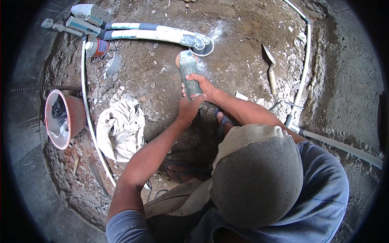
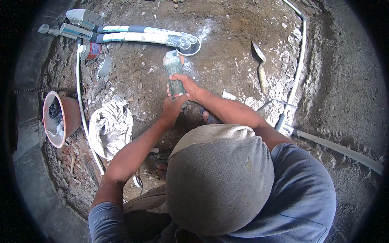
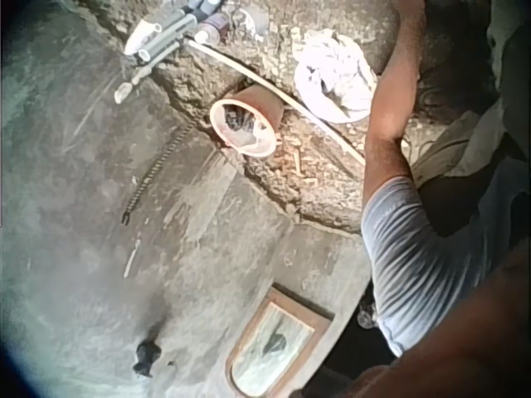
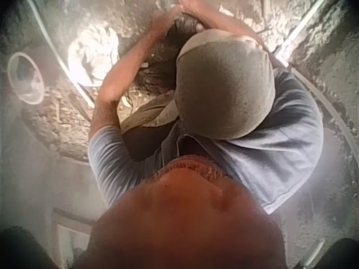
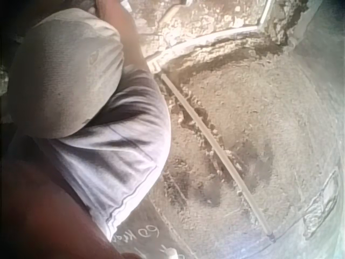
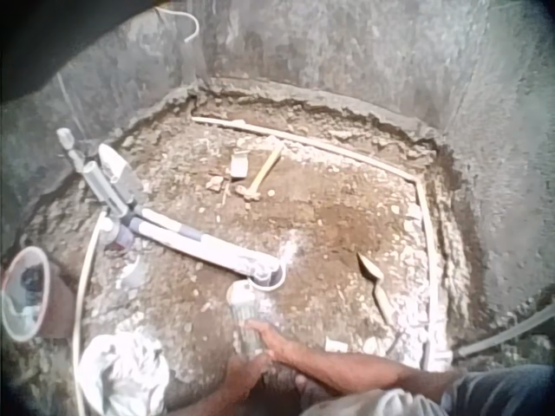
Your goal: The person installs PVC plumbing pipes into a floor drain by hand, using a trowel to clear dirt and an angle grinder to cut or smooth components while an assistant holds the pipes in place.
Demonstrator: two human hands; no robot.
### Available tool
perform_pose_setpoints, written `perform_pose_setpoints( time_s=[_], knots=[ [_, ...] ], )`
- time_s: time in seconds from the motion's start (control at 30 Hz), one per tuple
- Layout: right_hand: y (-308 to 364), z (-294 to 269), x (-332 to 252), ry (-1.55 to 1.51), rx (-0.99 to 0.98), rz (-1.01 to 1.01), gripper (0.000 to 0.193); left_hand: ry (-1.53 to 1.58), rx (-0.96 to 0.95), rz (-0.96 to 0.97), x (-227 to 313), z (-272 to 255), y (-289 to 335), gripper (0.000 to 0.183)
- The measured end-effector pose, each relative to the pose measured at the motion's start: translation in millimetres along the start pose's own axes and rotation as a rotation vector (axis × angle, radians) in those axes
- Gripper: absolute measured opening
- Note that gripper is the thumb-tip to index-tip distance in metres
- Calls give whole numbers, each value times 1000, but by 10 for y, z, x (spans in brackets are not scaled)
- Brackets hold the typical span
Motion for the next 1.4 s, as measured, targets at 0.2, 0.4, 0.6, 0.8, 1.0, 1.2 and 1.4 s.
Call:
perform_pose_setpoints(
  time_s=[0.2,0.4,0.6,0.8,1.0,1.2,1.4],
  knots=[
    [85,-3,32,18,-18,15,45,-109,24,-23,-19,-8,72,27],
    [125,-78,51,10,2,2,47,-26,29,-49,-1,118,124,31],
    [123,-113,39,-6,11,7,49,-56,37,-63,61,146,112,30],
    [169,-77,24,5,11,13,47,-34,41,-68,-31,127,105,28],
    [252,-72,12,15,21,7,47,-57,16,-79,-48,163,123,30],
    [263,-178,40,53,14,30,46,-58,42,-92,15,244,156,34],
    [298,-161,46,42,13,34,44,-57,21,-66,-23,242,163,37]
  ],
)
Point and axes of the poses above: each hand's wrist, its own y-axis away from the middle knuckle, its own z-axis out of the palm, x = y × z, the point moved 7 cm from there along -y, towards the middle knuckle, and after that the axes turned 14 degrees about z, right-handed, at the moved point
